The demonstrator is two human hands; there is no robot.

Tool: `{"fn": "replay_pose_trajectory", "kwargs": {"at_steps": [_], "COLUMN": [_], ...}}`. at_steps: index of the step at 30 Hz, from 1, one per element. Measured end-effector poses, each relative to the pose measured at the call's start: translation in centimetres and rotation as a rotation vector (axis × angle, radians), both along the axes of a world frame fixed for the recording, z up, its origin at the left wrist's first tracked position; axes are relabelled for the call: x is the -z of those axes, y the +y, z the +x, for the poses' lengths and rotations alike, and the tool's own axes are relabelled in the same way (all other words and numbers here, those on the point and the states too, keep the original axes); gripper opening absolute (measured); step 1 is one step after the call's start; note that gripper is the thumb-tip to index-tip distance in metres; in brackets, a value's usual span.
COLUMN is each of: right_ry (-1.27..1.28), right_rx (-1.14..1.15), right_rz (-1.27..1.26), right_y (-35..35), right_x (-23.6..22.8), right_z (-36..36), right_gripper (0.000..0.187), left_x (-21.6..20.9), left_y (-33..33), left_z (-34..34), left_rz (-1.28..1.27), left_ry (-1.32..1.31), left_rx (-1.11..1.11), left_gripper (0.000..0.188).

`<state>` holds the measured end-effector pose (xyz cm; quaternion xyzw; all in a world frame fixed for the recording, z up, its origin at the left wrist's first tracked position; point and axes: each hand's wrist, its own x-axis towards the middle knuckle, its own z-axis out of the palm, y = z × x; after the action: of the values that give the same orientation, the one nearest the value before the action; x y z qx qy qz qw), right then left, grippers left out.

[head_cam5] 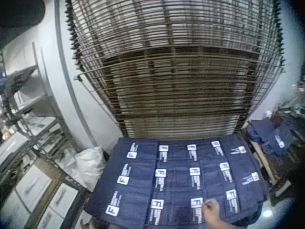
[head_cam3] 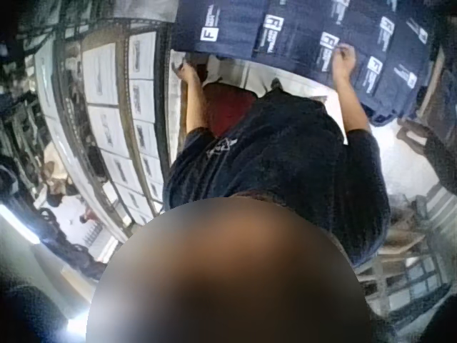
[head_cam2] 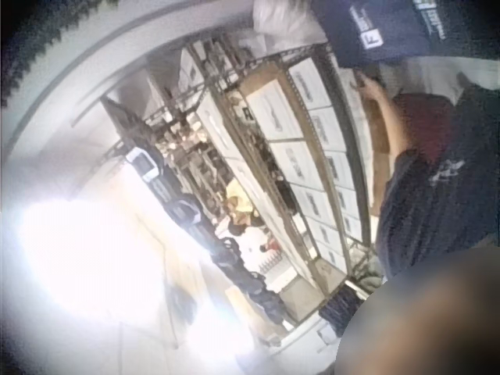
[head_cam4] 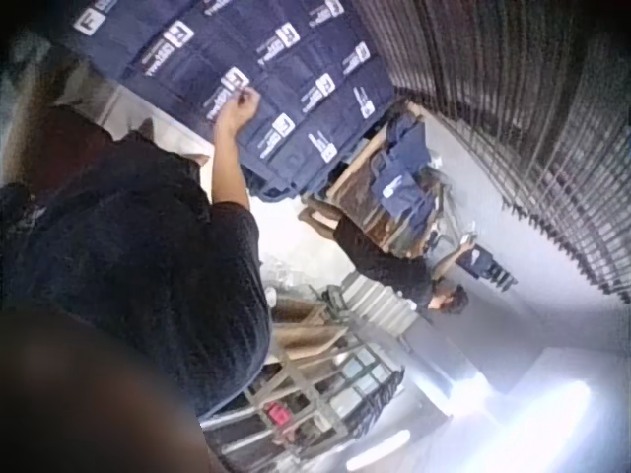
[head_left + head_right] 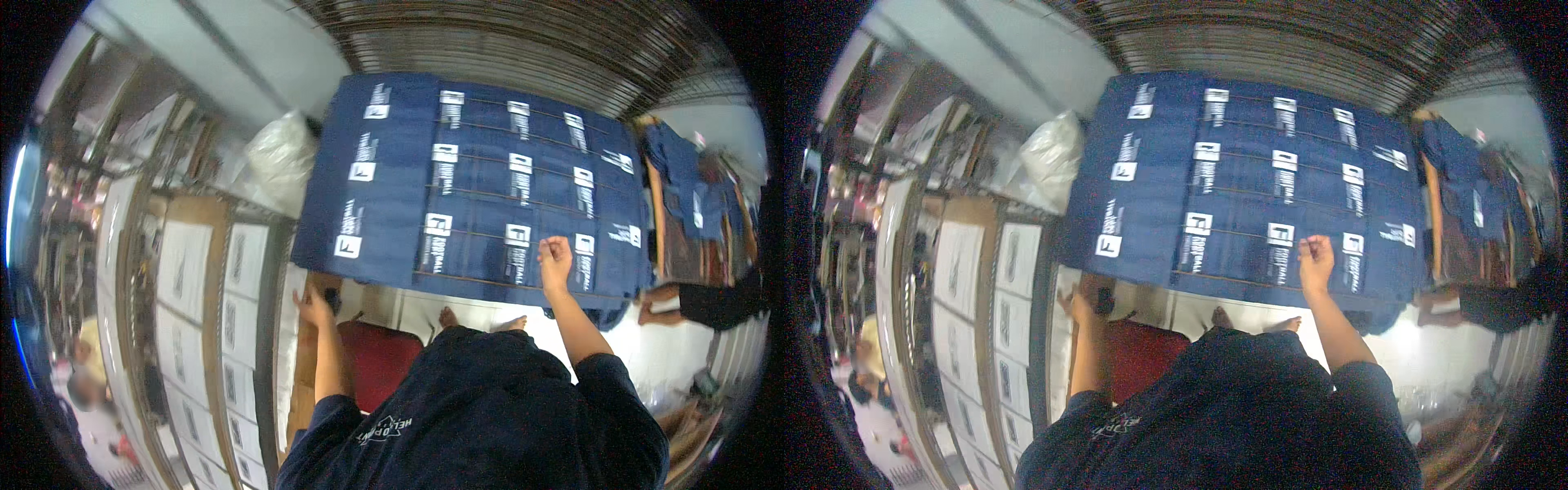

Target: The person repeatedly picks up blue tote bags from a table and stacks them into a neat pile. The person aligns the bags and places them one by one to build a growing stack.

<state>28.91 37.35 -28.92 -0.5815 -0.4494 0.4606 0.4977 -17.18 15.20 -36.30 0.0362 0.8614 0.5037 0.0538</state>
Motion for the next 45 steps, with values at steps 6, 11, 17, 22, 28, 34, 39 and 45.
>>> {"fn": "replay_pose_trajectory", "kwargs": {"at_steps": [6, 11, 17, 22, 28, 34, 39, 45], "right_ry": [-0.121, -0.486, -0.424, -0.681, -0.871, -1.011, -1.273, -1.475], "right_rx": [0.491, 0.823, 0.806, 0.573, 0.323, 0.217, 0.082, 0.228], "right_rz": [0.072, 0.110, 0.151, -0.051, -0.344, -0.269, -0.297, 0.077], "right_y": [-0.1, -0.5, 4.5, 12.3, 22.1, 28.4, 32.6, 26.6], "right_x": [-2.2, -1.9, 2.9, 2.7, 2.3, 0.3, 8.4, 7.5], "right_z": [13.5, 27.7, 44.7, 46.9, 48.0, 48.7, 53.8, 50.7], "right_gripper": [0.017, 0.018, 0.012, 0.036, 0.049, 0.072, 0.080, 0.053], "left_x": [16.2, 13.9, 20.0, 12.5, 4.5, -2.7, -5.8, -8.0], "left_y": [-10.2, -7.3, -7.1, -11.0, -19.5, -30.3, -29.3, -22.3], "left_z": [4.7, 18.2, 22.1, 27.8, 31.9, 37.9, 44.1, 49.6], "left_rz": [-0.401, -0.560, -0.655, -0.441, -0.551, -0.593, -0.669, -0.863], "left_ry": [-0.325, -1.069, -0.241, -0.529, -0.488, -0.395, -0.447, -0.384], "left_rx": [0.480, 0.544, 1.086, 0.740, 0.659, 0.312, 0.210, 0.270], "left_gripper": [0.056, 0.064, 0.069, 0.068, 0.076, 0.089, 0.086, 0.077]}}
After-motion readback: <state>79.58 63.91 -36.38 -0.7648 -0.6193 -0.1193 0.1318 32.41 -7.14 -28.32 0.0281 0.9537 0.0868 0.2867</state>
